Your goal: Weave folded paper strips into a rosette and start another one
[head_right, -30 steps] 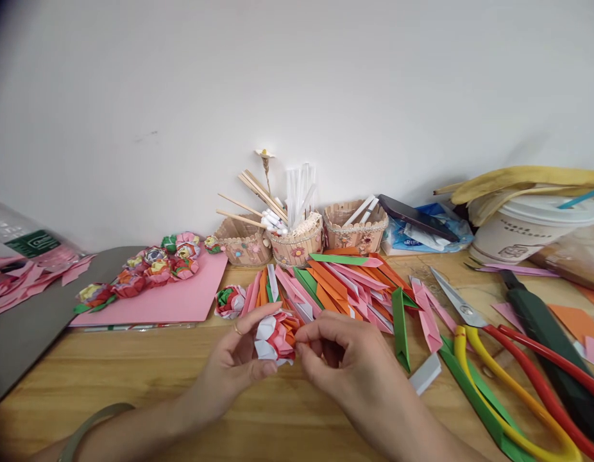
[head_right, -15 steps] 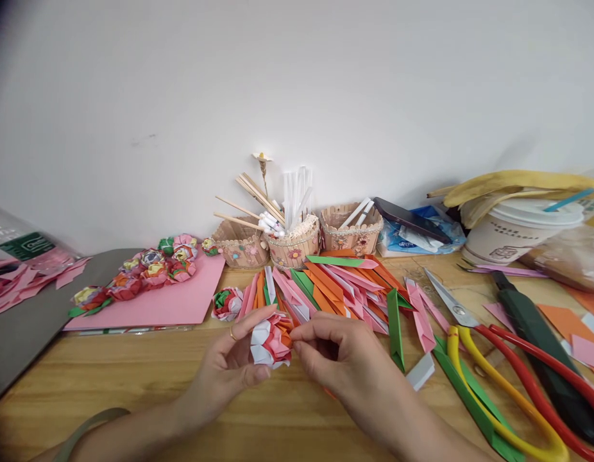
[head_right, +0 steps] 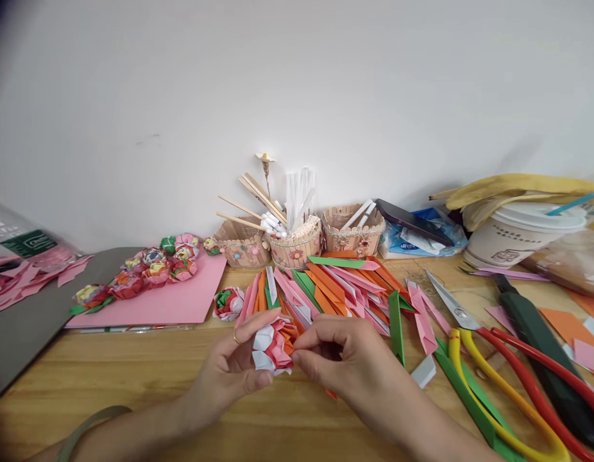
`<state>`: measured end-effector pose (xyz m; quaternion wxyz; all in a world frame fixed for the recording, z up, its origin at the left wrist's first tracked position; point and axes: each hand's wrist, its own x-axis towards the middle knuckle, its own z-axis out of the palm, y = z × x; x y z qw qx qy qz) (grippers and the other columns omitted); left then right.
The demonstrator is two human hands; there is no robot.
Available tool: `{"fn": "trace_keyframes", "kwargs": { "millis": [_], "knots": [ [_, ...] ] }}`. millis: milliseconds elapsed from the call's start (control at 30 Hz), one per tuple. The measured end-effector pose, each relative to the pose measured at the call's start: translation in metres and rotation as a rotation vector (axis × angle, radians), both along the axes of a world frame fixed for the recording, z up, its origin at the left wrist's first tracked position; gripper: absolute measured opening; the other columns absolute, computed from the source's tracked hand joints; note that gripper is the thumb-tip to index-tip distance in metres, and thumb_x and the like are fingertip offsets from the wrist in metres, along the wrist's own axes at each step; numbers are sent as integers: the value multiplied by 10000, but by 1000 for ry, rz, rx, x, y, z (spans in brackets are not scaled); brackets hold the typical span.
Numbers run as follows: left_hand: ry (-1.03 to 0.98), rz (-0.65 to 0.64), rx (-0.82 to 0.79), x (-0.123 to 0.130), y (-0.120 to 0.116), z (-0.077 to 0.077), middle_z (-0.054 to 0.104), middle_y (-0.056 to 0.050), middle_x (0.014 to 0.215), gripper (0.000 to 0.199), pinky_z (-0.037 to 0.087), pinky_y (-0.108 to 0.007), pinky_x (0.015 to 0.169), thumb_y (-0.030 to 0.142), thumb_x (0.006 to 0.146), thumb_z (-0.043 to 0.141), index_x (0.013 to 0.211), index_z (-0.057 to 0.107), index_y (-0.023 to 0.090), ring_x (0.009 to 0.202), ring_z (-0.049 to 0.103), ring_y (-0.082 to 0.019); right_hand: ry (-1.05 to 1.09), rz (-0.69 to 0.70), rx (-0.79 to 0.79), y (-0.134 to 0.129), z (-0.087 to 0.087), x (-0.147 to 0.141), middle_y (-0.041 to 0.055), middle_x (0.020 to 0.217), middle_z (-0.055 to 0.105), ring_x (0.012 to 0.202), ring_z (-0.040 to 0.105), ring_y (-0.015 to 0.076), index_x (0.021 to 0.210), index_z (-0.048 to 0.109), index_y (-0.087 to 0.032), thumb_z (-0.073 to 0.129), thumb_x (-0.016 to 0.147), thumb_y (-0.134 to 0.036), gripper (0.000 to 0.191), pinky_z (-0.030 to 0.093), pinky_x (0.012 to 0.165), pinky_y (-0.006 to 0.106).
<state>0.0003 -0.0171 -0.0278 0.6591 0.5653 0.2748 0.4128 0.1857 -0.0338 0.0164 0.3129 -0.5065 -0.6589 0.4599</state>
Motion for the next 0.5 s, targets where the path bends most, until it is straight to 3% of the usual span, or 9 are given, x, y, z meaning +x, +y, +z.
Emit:
{"fn": "trace_keyframes", "kwargs": {
  "millis": [233, 500],
  "knots": [
    [-61, -2, -20, -1, 0, -2, 526, -31, 1166, 516, 445, -305, 833, 231, 667, 712, 1145, 568, 359, 1027, 509, -210, -21, 36, 78, -2, 4, 1, -16, 616, 494, 565, 447, 104, 686, 663, -186, 490, 835, -322, 265, 360, 501, 214],
    [-17, -32, 11, 0, 0, 1, 490, -46, 1167, 511, 454, -295, 806, 240, 683, 696, 1163, 559, 349, 1000, 506, -206, 55, -11, -32, -1, 4, -1, -16, 597, 510, 535, 442, 98, 614, 631, -174, 541, 761, -275, 200, 341, 487, 218]
  ]
}}
